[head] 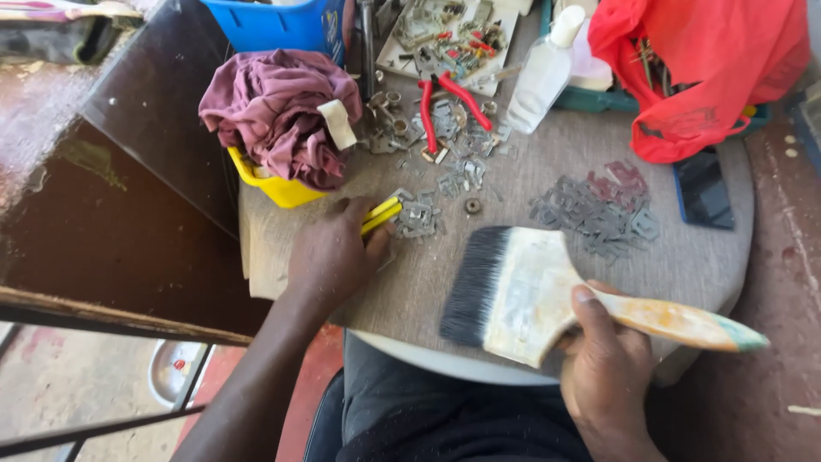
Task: The person wipes a small metal part with a cloth, then uses a brush to sweep debris from the work surface. They then use a screwdriver to scrape or clean the edges of a small metal piece held on the table.
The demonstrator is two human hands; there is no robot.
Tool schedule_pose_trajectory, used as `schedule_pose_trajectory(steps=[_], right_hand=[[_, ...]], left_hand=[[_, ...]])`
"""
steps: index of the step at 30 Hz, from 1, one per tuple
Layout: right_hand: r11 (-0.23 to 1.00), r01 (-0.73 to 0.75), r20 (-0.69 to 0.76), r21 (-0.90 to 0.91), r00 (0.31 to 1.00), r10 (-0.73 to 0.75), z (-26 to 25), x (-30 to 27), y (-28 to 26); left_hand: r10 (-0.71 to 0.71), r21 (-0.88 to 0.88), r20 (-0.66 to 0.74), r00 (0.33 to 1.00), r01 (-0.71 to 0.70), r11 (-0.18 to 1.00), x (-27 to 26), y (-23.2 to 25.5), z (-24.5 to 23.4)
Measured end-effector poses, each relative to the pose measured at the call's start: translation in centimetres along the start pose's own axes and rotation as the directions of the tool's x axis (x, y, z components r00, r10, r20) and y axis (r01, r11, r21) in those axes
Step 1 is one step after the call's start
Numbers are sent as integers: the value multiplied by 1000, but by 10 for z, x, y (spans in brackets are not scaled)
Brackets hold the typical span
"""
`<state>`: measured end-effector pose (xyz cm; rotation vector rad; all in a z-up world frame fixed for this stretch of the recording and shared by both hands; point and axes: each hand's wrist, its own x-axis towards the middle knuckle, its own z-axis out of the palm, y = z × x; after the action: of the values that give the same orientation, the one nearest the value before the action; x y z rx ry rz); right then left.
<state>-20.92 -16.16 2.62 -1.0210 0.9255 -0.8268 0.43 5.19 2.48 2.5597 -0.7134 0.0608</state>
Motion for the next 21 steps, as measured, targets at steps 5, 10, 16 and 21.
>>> schedule_pose_trajectory(steps=[5,10,16,21], right_hand=[[996,38,-68,-84,997,-44,-22,35,14],[999,-42,9,12,999,42,-3,15,24],[1000,11,-10,8,1000,-10,-9,40,27],[990,-118,101,-78,987,126,18,-1,12]], left_hand=[[-14,64,56,998,10,998,-9,31,8],[5,67,59,998,-9,998,6,22,5],[-68,16,61,996,67,998,21,-10,14],[-19,106,28,999,16,994,21,-17,22]])
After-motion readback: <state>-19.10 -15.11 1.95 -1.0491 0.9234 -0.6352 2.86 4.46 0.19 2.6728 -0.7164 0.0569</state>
